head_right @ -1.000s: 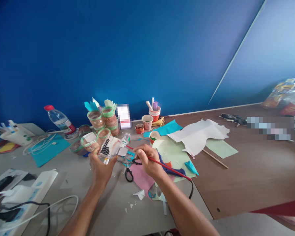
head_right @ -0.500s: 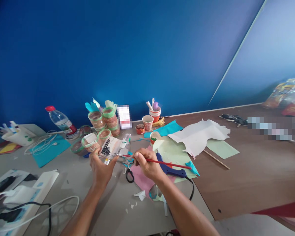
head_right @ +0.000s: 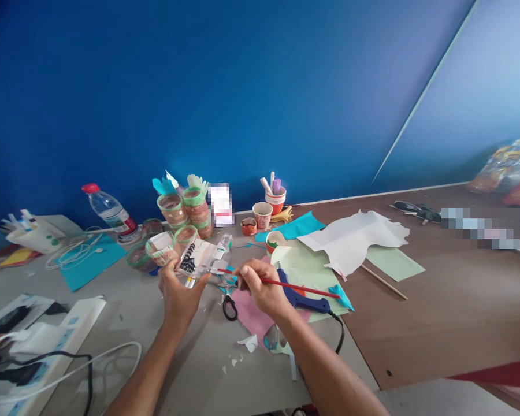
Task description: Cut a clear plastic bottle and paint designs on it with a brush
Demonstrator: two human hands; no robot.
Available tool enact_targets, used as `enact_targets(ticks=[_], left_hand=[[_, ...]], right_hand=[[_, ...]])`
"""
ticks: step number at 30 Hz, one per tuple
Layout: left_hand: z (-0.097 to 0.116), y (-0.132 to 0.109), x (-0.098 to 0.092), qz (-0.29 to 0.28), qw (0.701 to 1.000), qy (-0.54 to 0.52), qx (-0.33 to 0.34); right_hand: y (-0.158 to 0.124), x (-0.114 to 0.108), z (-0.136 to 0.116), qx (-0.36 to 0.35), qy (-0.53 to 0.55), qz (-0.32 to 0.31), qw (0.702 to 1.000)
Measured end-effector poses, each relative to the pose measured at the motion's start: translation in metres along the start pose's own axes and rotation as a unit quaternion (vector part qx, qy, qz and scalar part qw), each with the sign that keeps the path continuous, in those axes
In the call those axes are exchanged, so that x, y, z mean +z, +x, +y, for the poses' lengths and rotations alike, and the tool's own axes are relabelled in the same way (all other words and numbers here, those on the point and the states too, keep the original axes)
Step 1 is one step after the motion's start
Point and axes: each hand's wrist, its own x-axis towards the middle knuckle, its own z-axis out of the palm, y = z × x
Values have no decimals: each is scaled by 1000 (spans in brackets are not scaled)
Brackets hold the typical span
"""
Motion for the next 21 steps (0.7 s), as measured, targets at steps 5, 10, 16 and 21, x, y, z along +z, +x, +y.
enact_targets(ticks=[5,10,16,21], left_hand=[[1,1,0,4,1000,-15,-13],[4,4,-3,-31,992,-54,-107],[10,5,-7,-72,976,-96,-181],[12,4,-8,-82,974,-103,-182]], right_hand=[[-2,2,0,-7,-9,-50,999],[1,-1,-2,4,31,18,999],[7,-5,0,-3,22,99,995],[3,-2,-2,-21,7,34,999]])
